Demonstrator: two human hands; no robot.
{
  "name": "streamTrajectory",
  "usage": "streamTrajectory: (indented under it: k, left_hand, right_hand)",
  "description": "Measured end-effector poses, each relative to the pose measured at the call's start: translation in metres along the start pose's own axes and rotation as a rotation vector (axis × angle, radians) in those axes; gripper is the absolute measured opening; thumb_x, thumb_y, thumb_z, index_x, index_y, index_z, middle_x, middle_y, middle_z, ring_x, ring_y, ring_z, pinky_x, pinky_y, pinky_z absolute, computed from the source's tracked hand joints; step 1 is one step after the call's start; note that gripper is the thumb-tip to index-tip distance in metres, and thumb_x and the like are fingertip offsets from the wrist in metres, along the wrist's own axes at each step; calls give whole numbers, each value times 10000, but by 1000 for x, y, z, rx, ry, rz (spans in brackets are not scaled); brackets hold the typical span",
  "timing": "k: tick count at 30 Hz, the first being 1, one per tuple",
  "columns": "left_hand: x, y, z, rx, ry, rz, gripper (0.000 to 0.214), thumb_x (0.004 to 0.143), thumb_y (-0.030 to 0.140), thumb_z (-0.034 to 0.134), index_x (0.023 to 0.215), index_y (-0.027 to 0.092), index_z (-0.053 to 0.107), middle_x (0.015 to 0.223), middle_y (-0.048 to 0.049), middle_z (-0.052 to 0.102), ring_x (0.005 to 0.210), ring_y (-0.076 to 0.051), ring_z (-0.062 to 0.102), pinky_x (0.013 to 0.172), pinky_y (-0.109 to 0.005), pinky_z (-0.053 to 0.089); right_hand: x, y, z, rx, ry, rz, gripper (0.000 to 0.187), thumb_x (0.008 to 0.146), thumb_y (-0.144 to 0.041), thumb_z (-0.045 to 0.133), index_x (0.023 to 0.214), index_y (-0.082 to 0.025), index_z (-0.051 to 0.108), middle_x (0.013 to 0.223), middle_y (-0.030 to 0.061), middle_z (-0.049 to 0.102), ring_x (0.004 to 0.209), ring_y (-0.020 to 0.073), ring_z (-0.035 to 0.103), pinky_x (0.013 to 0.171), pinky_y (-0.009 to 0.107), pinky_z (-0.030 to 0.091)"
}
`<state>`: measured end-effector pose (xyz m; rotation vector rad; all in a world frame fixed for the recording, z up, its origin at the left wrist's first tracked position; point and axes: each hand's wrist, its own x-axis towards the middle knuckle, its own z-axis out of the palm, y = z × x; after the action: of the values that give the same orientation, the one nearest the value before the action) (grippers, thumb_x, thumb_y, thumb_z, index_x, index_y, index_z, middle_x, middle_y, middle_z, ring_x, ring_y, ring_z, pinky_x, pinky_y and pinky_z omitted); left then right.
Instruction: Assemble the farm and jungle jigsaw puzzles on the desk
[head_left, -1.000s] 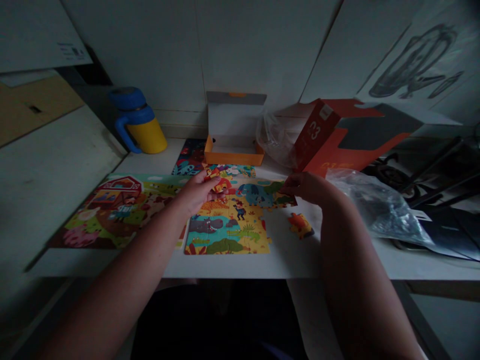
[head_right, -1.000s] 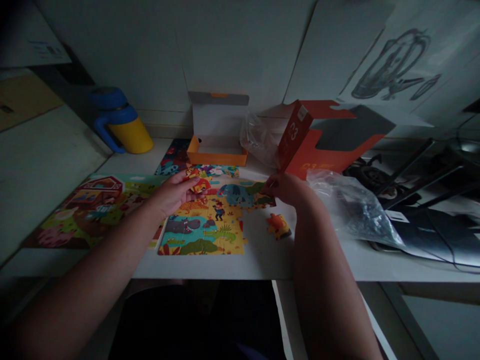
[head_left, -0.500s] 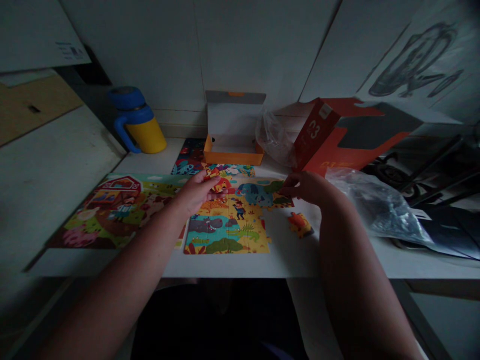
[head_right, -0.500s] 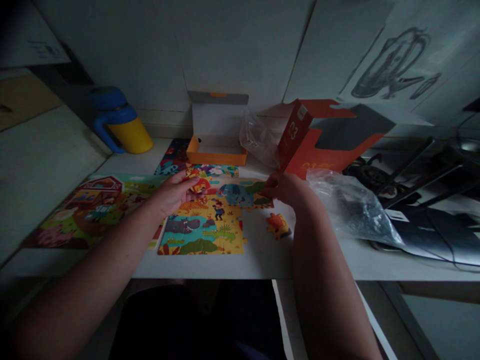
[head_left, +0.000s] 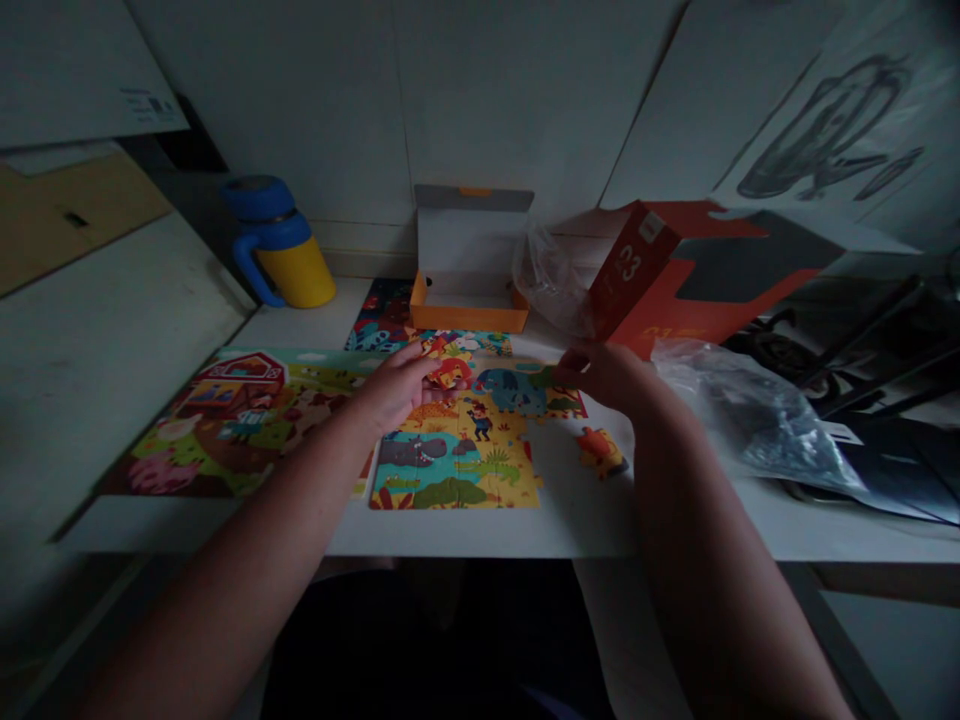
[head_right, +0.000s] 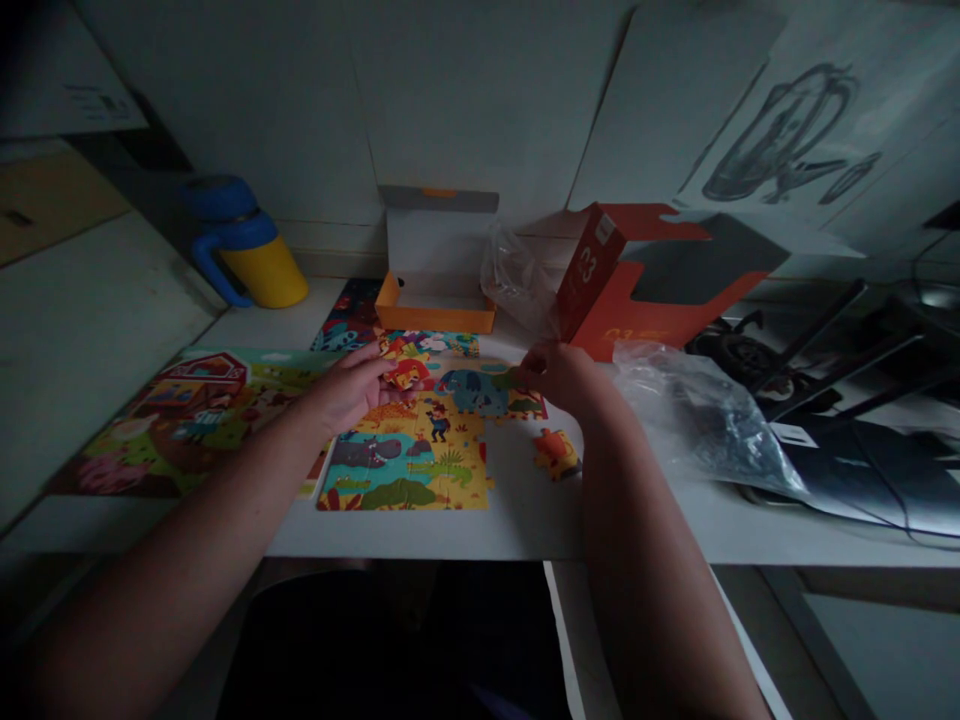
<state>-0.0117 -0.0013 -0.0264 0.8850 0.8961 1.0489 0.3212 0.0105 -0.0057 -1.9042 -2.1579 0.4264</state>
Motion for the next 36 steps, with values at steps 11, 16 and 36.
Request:
streamTrajectory:
  k: [11,16,36]
  left_hand:
    - [2,-19,4,211,-93,104,576,860,174,839,1379,231,596,1178,-77,770,966,-223,770,807,-362,674]
    - [1,-14,3,173,-96,122,448,895,251,819,1297,217,624,1128,-69,757,971,-235,764,848,-419,680]
    - [3,-7,-3,180,-36,106,294,931,272,773,1165,201,610,1016,-61,762,856,-199,779,763,-339,657]
  right_hand:
    - [-9,-72,41,607,-105,-223,468,865,-682,749,931,-218,742,774,9,701,648,144,540,577,274,386]
    - [-8,-70,38,670,-110,-141,457,847,-673,771,902,-222,727,773,23,718,635,150,543,555,275,380]
    - [-19,-18,-21,263,-743,-40,213,795,-394,778,877,-202,736,846,52,795,733,178,698,644,272,501]
